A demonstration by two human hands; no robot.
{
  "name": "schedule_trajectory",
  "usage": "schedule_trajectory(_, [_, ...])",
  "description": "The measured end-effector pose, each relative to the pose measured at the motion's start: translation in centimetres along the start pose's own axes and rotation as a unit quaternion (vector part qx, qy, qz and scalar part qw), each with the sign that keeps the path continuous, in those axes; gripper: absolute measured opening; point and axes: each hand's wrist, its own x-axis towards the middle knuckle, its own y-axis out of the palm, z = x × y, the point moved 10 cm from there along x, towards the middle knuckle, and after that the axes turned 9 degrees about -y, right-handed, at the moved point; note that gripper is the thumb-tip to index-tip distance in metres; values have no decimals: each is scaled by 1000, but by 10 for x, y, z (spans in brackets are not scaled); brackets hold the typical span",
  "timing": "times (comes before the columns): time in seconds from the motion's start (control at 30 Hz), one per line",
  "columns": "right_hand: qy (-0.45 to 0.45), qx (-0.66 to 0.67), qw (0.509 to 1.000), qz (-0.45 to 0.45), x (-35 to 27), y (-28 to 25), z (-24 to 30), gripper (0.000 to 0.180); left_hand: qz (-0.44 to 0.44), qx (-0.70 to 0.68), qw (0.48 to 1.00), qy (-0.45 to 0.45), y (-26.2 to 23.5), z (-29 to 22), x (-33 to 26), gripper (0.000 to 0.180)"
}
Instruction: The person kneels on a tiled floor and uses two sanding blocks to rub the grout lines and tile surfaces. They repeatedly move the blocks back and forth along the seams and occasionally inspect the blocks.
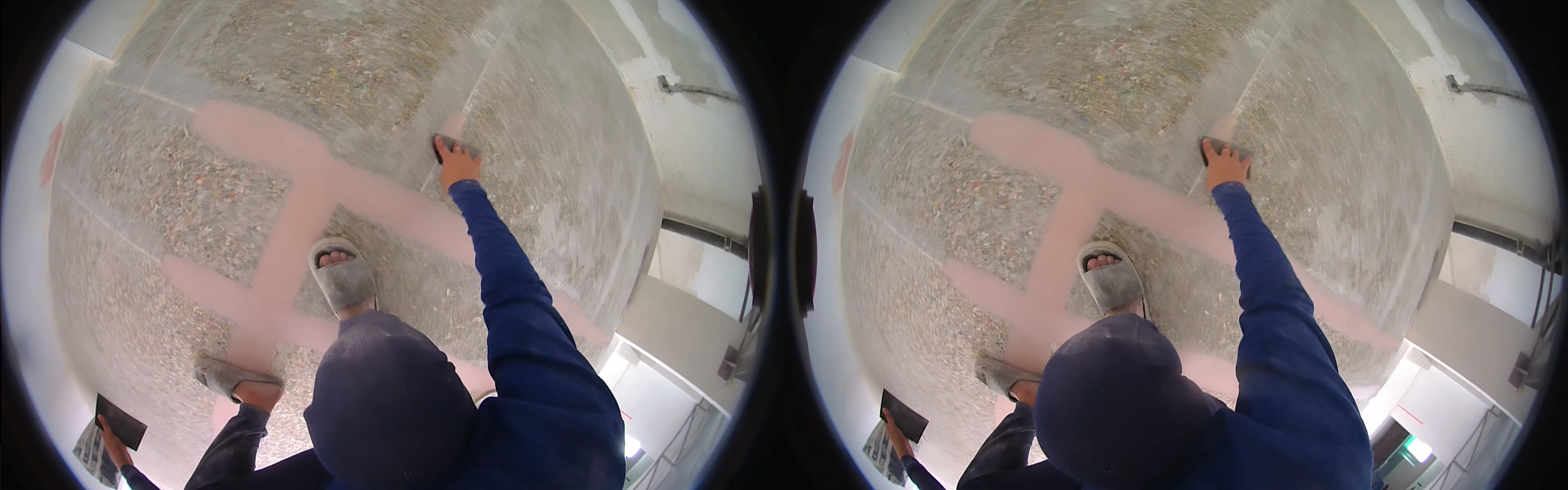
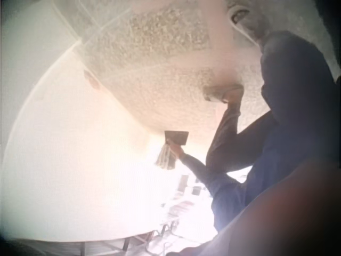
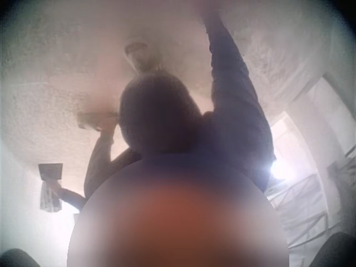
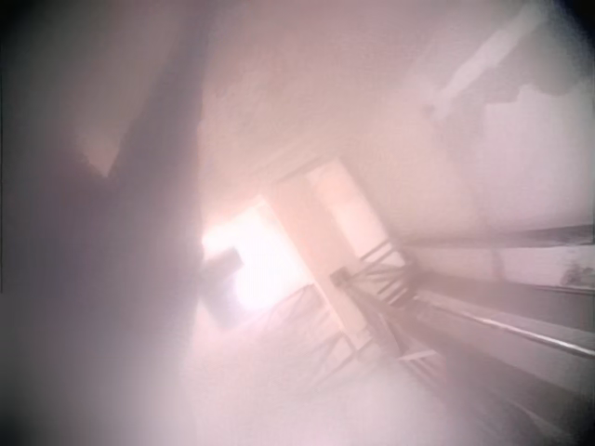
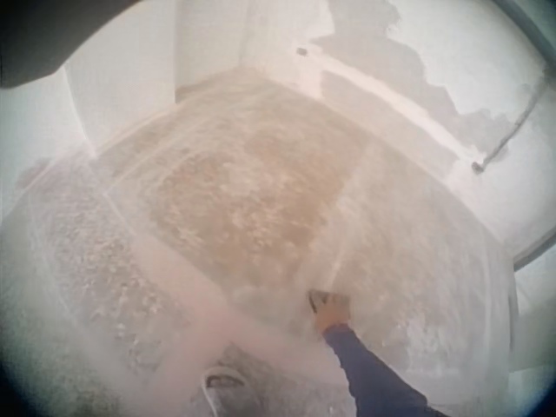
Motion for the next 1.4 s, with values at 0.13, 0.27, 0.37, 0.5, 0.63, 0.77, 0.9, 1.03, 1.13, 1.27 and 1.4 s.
schedule_trajectory(0.13, [-26,-11,1000,-6,-35,19,23,72,-15,45,999,13,10,-25,-11,98])
schedule_trajectory(0.27, [-50,-26,997,-52,-64,22,44,71,34,6,999,34,16,-36,-24,97])
schedule_trajectory(0.37, [-73,-20,996,-39,-90,25,58,70,4,24,999,32,3,-25,-18,92])
schedule_trajectory(0.5, [-52,-5,998,-37,-74,-3,29,70,-28,34,998,36,-8,4,8,86])
schedule_trajectory(0.63, [-10,-23,996,-91,14,-60,-32,68,-52,39,997,49,-17,18,21,86])
schedule_trajectory(0.77, [23,30,999,6,61,-45,-50,73,-54,59,996,45,-21,22,13,87])
schedule_trajectory(0.9, [15,19,1000,-8,39,-22,-23,79,34,-137,990,4,-14,28,6,90])
schedule_trajectory(1.03, [-5,13,1000,0,-8,4,4,71,-8,1,1000,-3,-10,12,8,93])
schedule_trajectory(1.13, [-25,3,1000,-14,-37,17,25,69,-19,10,999,30,-5,-3,2,94])
schedule_trajectory(1.27, [-28,13,999,-40,-63,31,44,74,-17,-21,999,38,-6,-11,-8,88])
schedule_trajectory(1.4, [-27,34,999,-20,-93,18,55,73,-64,49,980,182,-19,-62,-39,72])
